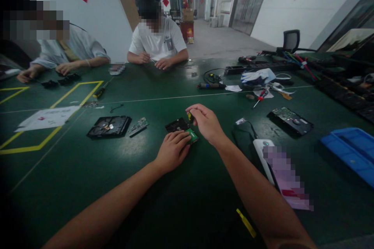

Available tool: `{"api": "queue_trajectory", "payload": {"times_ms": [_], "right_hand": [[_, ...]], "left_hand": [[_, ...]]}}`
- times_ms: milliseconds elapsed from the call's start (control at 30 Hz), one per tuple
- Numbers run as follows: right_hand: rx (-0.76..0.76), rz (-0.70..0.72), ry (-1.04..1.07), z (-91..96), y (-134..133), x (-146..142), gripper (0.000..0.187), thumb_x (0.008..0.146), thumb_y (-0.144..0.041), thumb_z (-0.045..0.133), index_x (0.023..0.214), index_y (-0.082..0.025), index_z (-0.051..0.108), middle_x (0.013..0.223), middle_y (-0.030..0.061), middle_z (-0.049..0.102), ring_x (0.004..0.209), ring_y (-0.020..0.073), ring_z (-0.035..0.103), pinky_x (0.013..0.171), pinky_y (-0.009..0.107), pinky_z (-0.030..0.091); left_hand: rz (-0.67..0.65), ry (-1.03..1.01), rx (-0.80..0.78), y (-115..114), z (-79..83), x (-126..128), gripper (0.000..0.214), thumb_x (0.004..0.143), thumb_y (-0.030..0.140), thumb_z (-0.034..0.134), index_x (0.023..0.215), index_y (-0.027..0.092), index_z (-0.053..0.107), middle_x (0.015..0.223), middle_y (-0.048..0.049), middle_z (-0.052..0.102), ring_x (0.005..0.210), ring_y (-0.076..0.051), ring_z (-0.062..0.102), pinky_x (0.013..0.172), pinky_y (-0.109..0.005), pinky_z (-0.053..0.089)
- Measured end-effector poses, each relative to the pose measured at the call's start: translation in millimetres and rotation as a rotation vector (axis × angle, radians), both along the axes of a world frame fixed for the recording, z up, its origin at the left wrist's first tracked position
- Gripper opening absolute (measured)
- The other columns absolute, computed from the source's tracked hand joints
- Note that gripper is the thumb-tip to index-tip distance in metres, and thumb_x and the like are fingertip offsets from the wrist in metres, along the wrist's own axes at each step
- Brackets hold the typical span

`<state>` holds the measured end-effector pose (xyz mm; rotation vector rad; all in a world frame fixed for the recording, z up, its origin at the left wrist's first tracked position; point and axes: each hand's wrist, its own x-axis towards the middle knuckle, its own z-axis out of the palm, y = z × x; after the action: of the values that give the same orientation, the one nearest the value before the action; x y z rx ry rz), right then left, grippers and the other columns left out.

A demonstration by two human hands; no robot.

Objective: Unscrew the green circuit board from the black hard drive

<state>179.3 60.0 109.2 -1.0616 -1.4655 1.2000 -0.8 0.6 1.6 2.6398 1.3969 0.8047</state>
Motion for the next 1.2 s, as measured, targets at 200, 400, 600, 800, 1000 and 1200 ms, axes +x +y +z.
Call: {"api": "queue_trajectory", "payload": {"times_ms": [200,400,600,800,1000,1200], "right_hand": [[-0.113,-0.019,0.102,0.2,-2,-3,0.015,0.091,-0.035,0.061,0.097,-0.022,0.06,0.096,0.005,0.072,0.061,0.0148,0.066,0.054,0.03,0.047],[-0.06,-0.001,0.03,1.0,-2,-1,0.016,0.092,-0.034,0.057,0.098,-0.022,0.067,0.096,0.0047,0.074,0.059,0.0115,0.058,0.055,0.028,0.043],[-0.092,0.009,0.045,-1.4,-2,-3,0.015,0.091,-0.036,0.062,0.096,-0.023,0.062,0.091,0.0031,0.07,0.058,0.0122,0.058,0.05,0.028,0.039],[-0.08,0.036,0.029,3.9,-3,0,0.012,0.093,-0.031,0.056,0.095,-0.023,0.064,0.096,0.0045,0.073,0.06,0.0122,0.059,0.053,0.028,0.041],[-0.02,0.024,-0.004,-1.2,-1,-1,0.02,0.095,-0.04,0.058,0.099,-0.023,0.066,0.093,0.0035,0.072,0.061,0.0121,0.055,0.053,0.028,0.039],[-0.036,0.025,0.02,-10.2,0,-3,0.031,0.093,-0.05,0.067,0.102,-0.023,0.056,0.072,-0.0028,0.062,0.058,0.0139,0.06,0.055,0.029,0.046]], "left_hand": [[0.001,0.002,0.004,0,2.2,0,0.038,0.101,0.032,0.054,0.138,0.026,0.063,0.14,-0.0074,0.067,0.134,-0.029,0.055,0.111,-0.053,0.044],[0.008,0.002,-0.002,0,1.0,0,0.036,0.102,0.032,0.053,0.136,0.025,0.063,0.141,-0.0066,0.066,0.134,-0.029,0.054,0.111,-0.052,0.043],[0.006,0.004,-0.008,-1,0.4,-1,0.037,0.102,0.033,0.053,0.137,0.025,0.063,0.141,-0.0065,0.066,0.134,-0.03,0.055,0.111,-0.052,0.043],[-0.004,-0.001,-0.004,-1,1.9,-1,0.037,0.102,0.031,0.054,0.138,0.027,0.063,0.141,-0.0073,0.066,0.134,-0.03,0.055,0.11,-0.053,0.044],[0.006,0.0,-0.001,-1,0.4,0,0.036,0.103,0.032,0.052,0.136,0.026,0.064,0.14,-0.0069,0.066,0.134,-0.03,0.055,0.111,-0.053,0.043],[0.002,0.009,-0.008,0,2.3,0,0.037,0.102,0.033,0.053,0.137,0.025,0.063,0.14,-0.0073,0.067,0.133,-0.03,0.055,0.11,-0.053,0.044]]}}
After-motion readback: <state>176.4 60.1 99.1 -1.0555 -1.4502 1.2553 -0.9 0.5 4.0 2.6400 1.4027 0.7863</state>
